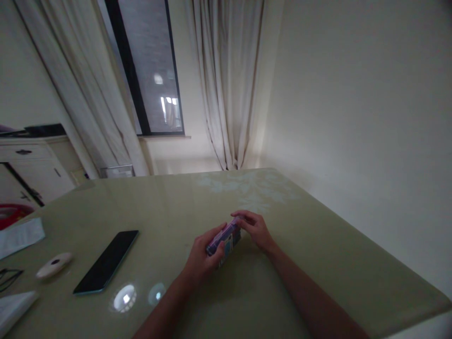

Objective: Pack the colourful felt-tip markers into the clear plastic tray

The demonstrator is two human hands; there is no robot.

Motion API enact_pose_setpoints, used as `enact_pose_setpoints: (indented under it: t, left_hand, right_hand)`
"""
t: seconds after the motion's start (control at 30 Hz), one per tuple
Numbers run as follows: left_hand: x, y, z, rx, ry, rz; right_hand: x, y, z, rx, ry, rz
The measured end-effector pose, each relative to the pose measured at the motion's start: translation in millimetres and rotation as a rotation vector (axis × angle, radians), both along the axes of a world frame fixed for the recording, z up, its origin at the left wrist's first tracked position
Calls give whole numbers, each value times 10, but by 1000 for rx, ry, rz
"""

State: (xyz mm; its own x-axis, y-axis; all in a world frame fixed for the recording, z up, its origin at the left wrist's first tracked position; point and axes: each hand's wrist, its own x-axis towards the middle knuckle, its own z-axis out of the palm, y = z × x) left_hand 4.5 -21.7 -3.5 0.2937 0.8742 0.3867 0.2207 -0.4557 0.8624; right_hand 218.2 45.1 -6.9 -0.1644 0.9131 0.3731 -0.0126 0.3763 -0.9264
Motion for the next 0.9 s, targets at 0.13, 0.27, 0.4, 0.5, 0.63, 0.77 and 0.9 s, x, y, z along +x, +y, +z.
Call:
enact_pose_setpoints:
  t: [0.13,0.27,0.4,0.5,0.63,0.77,0.9]
  left_hand:
    - [57,-70,47,107,85,-6]
    - [106,-100,39,-22,-36,-31]
    - [134,-63,56,-181,-237,-41]
    - [121,-5,77,-244,-358,29]
    - [49,87,39,-159,-274,173]
    - [-24,170,-87,-76,-36,382]
    - [-55,204,-189,-130,168,510]
  right_hand:
    - [-40,-12,8,-35,85,-46]
    - [-51,-4,-5,-81,97,36]
    - [-21,70,-71,-121,147,104]
    - [43,149,-113,-113,137,34]
    - [174,251,-149,-211,86,-153]
    - [356,334,-175,-250,26,-316]
    - [503,336,-125,-45,-197,-552]
